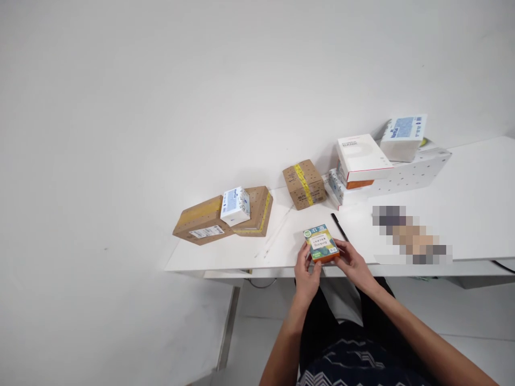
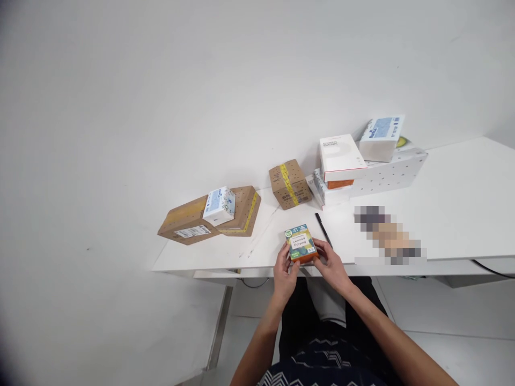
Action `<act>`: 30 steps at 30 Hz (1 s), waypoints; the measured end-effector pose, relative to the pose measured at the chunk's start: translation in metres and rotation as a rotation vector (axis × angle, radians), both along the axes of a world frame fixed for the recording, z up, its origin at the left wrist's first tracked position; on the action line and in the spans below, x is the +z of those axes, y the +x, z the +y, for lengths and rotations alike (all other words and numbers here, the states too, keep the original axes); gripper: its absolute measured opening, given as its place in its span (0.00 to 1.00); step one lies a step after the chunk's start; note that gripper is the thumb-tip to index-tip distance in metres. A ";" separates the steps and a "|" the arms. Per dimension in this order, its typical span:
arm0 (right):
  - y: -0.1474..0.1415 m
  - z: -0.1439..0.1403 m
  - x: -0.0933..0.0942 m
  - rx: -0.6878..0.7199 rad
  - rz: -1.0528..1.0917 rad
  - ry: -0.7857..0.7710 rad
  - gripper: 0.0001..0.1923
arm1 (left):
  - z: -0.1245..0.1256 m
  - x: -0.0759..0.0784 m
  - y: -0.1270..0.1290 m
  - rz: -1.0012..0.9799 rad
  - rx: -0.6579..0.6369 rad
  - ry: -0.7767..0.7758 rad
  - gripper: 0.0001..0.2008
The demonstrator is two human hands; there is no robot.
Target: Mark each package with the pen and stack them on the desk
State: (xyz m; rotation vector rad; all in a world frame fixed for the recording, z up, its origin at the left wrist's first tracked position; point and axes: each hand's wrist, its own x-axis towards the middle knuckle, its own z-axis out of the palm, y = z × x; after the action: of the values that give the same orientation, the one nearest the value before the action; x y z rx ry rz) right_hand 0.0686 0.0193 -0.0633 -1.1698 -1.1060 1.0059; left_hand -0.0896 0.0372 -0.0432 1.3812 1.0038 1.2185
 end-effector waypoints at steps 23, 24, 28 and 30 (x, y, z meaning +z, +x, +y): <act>0.006 0.004 0.016 -0.072 -0.581 0.116 0.20 | 0.036 0.023 -0.023 0.455 -0.105 0.305 0.10; 0.004 0.006 0.017 -0.110 -0.603 0.108 0.20 | 0.042 0.027 -0.023 0.444 -0.136 0.286 0.09; -0.006 0.008 0.017 -0.169 -0.612 0.097 0.21 | 0.060 0.029 -0.021 0.386 -0.127 0.259 0.10; -0.008 0.006 0.014 -0.156 -0.605 0.110 0.21 | 0.064 0.025 -0.021 0.367 -0.082 0.251 0.11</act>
State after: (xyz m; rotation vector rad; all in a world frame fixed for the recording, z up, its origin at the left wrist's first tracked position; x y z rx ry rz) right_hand 0.0602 0.0254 -0.0491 -1.4907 -1.4885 0.4647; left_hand -0.1110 0.1014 -0.0184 1.8739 1.0542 1.0786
